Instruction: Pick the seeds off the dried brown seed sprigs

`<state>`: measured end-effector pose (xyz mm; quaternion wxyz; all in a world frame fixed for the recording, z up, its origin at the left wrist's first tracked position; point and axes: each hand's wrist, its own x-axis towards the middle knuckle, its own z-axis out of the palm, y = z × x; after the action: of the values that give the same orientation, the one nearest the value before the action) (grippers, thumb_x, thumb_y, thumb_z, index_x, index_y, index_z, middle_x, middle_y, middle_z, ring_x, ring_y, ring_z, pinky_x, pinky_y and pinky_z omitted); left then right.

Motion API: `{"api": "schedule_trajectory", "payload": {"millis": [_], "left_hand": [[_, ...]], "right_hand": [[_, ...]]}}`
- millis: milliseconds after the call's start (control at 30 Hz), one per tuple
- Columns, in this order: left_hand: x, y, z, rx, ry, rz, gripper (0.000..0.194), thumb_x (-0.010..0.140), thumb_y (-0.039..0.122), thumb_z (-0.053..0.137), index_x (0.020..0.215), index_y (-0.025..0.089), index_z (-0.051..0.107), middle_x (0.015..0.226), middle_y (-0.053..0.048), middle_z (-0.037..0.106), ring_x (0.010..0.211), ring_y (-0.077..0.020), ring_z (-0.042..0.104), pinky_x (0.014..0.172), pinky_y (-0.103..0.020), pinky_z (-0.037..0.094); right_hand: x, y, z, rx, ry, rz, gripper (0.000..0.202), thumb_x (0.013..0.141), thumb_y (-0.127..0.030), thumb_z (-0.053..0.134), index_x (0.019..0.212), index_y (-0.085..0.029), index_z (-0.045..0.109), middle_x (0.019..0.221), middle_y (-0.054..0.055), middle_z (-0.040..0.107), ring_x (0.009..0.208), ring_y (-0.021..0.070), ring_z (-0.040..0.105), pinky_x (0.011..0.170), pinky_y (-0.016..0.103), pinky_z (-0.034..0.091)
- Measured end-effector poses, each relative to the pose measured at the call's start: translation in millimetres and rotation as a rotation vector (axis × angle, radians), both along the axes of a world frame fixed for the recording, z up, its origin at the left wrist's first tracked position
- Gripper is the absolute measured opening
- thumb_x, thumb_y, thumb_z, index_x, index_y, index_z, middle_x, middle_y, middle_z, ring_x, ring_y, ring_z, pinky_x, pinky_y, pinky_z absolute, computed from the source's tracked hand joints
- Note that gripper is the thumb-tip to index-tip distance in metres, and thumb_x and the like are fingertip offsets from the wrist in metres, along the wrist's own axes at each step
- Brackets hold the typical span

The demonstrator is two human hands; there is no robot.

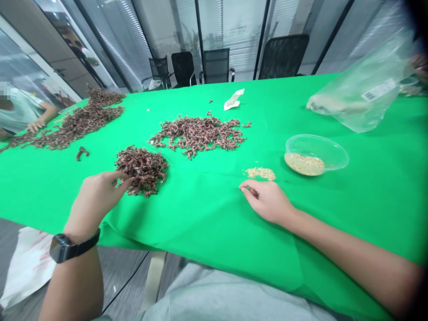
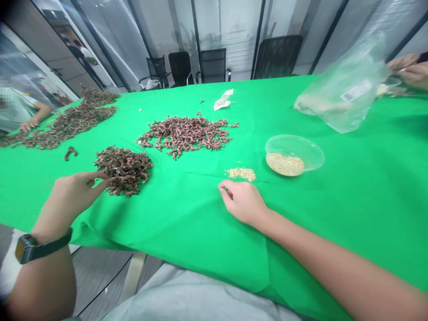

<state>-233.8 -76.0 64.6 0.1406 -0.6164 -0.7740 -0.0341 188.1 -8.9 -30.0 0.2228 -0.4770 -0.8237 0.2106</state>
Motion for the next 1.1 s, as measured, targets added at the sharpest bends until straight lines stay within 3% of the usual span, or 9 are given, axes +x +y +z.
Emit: {"api": "schedule_trajectory", "payload": {"millis": [300, 433, 500, 600, 667, 900, 1100], "left_hand": [[-3, -2, 1.8, 0.0, 0.02, -0.009, 0.036, 0.09, 0.048, 0.054, 0.098, 0.021, 0.076, 0.07, -0.003, 0.067, 0.061, -0.0173, 0.058, 0.06, -0.024, 0.036], [12, -9, 6.9, 0.084, 0.06, -0.018, 0.035, 0.092, 0.049, 0.051, 0.093, 0.021, 0.073, 0.07, -0.002, 0.065, 0.06, -0.0187, 0.058, 0.058, -0.026, 0.035], [22, -11, 5.8, 0.073, 0.011, -0.092, 0.036, 0.094, 0.049, 0.048, 0.09, 0.021, 0.071, 0.073, -0.003, 0.067, 0.064, -0.0192, 0.062, 0.061, -0.026, 0.038], [37, -10, -3.0, -0.088, -0.068, -0.249, 0.04, 0.1, 0.041, 0.036, 0.088, 0.02, 0.067, 0.085, -0.006, 0.073, 0.076, -0.0219, 0.067, 0.069, -0.028, 0.043], [45, -8, -12.3, -0.153, -0.096, -0.282, 0.037, 0.1, 0.036, 0.035, 0.089, 0.019, 0.067, 0.091, -0.007, 0.074, 0.084, -0.0238, 0.069, 0.073, -0.03, 0.046], [74, 3, -46.8, -0.083, 0.083, -0.1, 0.034, 0.099, 0.032, 0.039, 0.111, 0.018, 0.068, 0.105, -0.011, 0.074, 0.086, -0.0265, 0.072, 0.071, -0.032, 0.048], [88, 9, -56.6, -0.109, 0.18, -0.015, 0.035, 0.099, 0.034, 0.039, 0.108, 0.018, 0.069, 0.099, -0.012, 0.074, 0.077, -0.0257, 0.072, 0.058, -0.03, 0.042]], "right_hand": [[0, 0, -0.8, 0.008, 0.001, 0.003, 0.026, 0.095, -0.032, 0.048, 0.095, -0.02, 0.072, 0.058, -0.001, 0.062, 0.051, 0.014, 0.052, 0.056, 0.027, 0.03], [-2, 1, -1.8, 0.004, 0.004, 0.004, 0.026, 0.095, -0.032, 0.048, 0.095, -0.02, 0.072, 0.058, -0.001, 0.061, 0.05, 0.0135, 0.051, 0.056, 0.027, 0.03], [-3, 2, -1.8, 0.001, 0.007, 0.003, 0.026, 0.095, -0.032, 0.048, 0.095, -0.02, 0.072, 0.058, -0.001, 0.061, 0.05, 0.0136, 0.051, 0.056, 0.027, 0.03], [-5, 3, 0.6, 0.002, 0.01, 0.004, 0.026, 0.095, -0.032, 0.049, 0.095, -0.02, 0.072, 0.058, -0.001, 0.061, 0.051, 0.0136, 0.052, 0.056, 0.027, 0.03], [-7, 2, 3.4, 0.004, 0.008, 0.005, 0.026, 0.095, -0.032, 0.049, 0.095, -0.02, 0.072, 0.058, -0.001, 0.061, 0.051, 0.0136, 0.051, 0.056, 0.027, 0.03], [-4, 0, 4.8, 0.008, 0.004, 0.01, 0.027, 0.095, -0.032, 0.048, 0.094, -0.019, 0.072, 0.058, -0.001, 0.061, 0.051, 0.0142, 0.052, 0.057, 0.027, 0.03], [2, 2, -0.2, -0.002, 0.012, 0.009, 0.027, 0.095, -0.032, 0.048, 0.094, -0.02, 0.072, 0.059, 0.0, 0.062, 0.051, 0.0143, 0.052, 0.056, 0.027, 0.03]]}}
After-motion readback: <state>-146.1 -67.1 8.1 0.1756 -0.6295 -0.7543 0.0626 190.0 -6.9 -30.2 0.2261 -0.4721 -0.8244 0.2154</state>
